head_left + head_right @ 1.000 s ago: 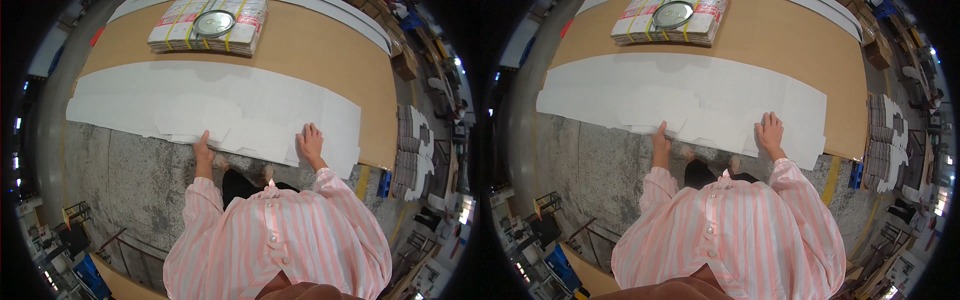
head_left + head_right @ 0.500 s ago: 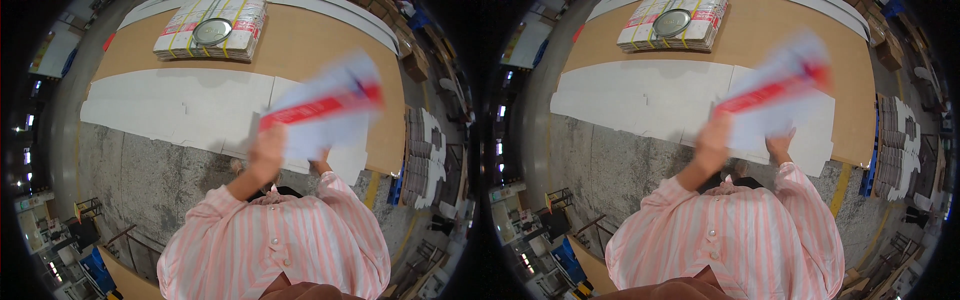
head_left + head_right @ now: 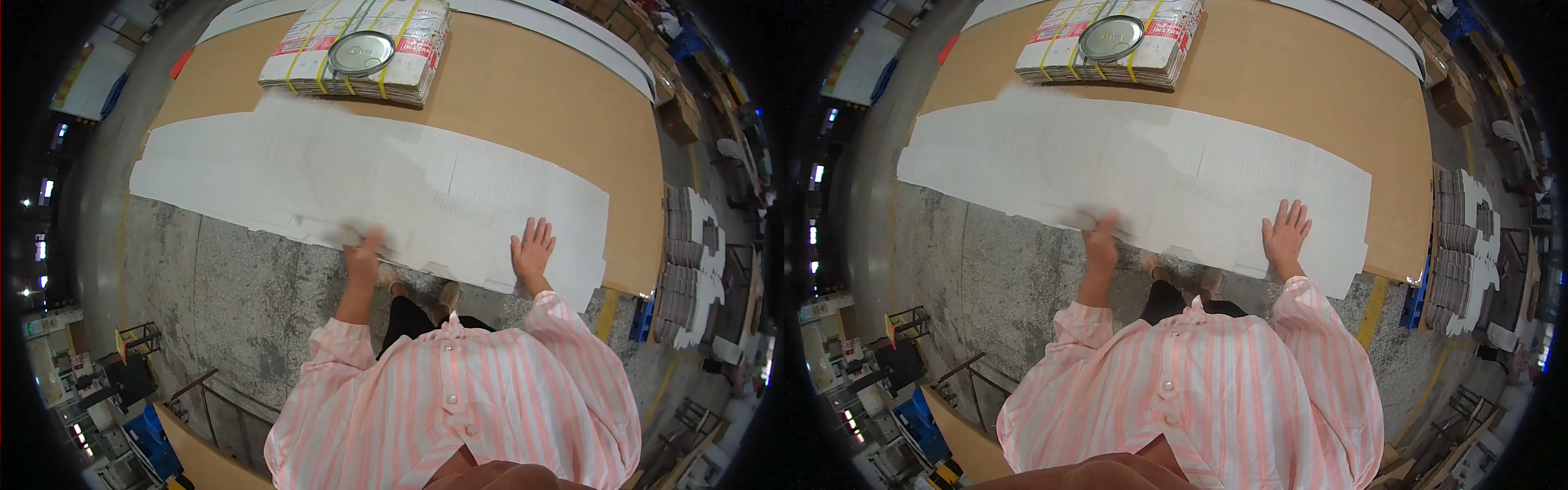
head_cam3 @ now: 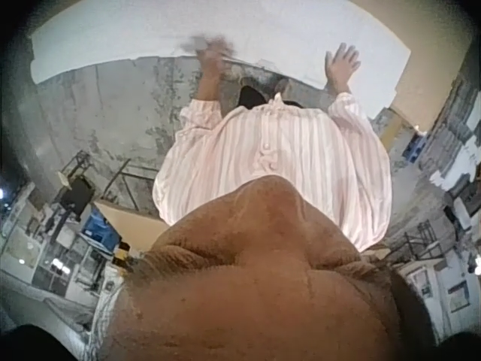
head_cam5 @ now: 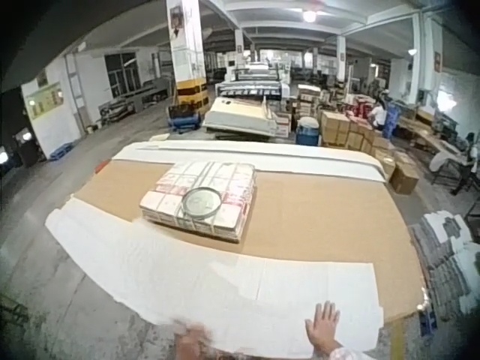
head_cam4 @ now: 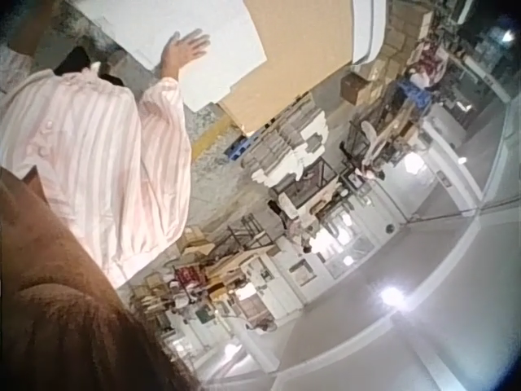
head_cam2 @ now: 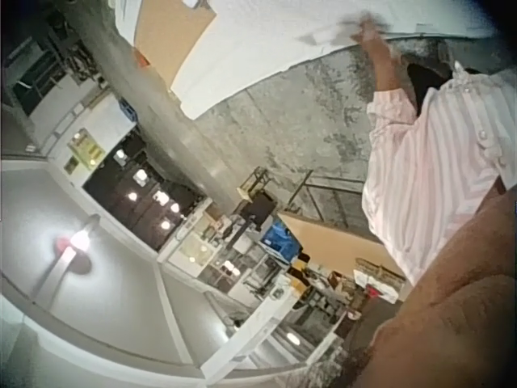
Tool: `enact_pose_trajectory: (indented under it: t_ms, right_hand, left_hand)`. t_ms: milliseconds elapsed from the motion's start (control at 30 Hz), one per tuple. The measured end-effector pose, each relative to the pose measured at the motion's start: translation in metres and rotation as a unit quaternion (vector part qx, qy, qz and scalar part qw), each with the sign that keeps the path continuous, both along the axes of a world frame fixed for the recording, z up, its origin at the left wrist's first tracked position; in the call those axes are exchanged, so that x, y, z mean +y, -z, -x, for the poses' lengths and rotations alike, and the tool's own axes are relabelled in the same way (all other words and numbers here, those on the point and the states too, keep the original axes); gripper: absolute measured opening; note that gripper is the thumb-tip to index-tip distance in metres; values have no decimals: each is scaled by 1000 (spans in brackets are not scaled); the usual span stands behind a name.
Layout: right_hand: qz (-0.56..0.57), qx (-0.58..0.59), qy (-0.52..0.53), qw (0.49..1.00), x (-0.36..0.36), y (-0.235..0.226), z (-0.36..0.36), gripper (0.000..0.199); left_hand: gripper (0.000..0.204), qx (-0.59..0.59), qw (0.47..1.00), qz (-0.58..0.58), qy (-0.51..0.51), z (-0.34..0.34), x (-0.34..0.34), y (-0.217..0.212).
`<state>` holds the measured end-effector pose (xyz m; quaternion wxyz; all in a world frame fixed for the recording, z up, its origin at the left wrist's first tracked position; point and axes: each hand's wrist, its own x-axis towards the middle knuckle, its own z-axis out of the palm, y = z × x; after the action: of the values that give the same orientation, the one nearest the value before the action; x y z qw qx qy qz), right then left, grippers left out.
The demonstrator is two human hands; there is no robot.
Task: Sorting and stacking paper box templates and flats at an industrial workbench.
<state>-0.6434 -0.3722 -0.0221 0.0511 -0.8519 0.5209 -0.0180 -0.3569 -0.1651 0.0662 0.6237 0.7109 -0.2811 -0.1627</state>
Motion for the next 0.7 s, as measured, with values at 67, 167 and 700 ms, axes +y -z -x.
enact_pose_trajectory:
  t_ms: [67, 167, 700]
  right_hand:
    - [4, 5, -1, 1000, 0, 1, -4, 65]
    - [3, 7, -9, 1000, 3, 3, -5, 65]
    - [16, -5, 6, 1000, 0, 3, 4, 63]
  left_hand:
    - [24, -136, 990, -43, -23, -34, 22, 48]
    - [25, 508, 811, 232, -175, -65, 30, 79]
    - [27, 468, 853, 132, -189, -80, 29, 87]
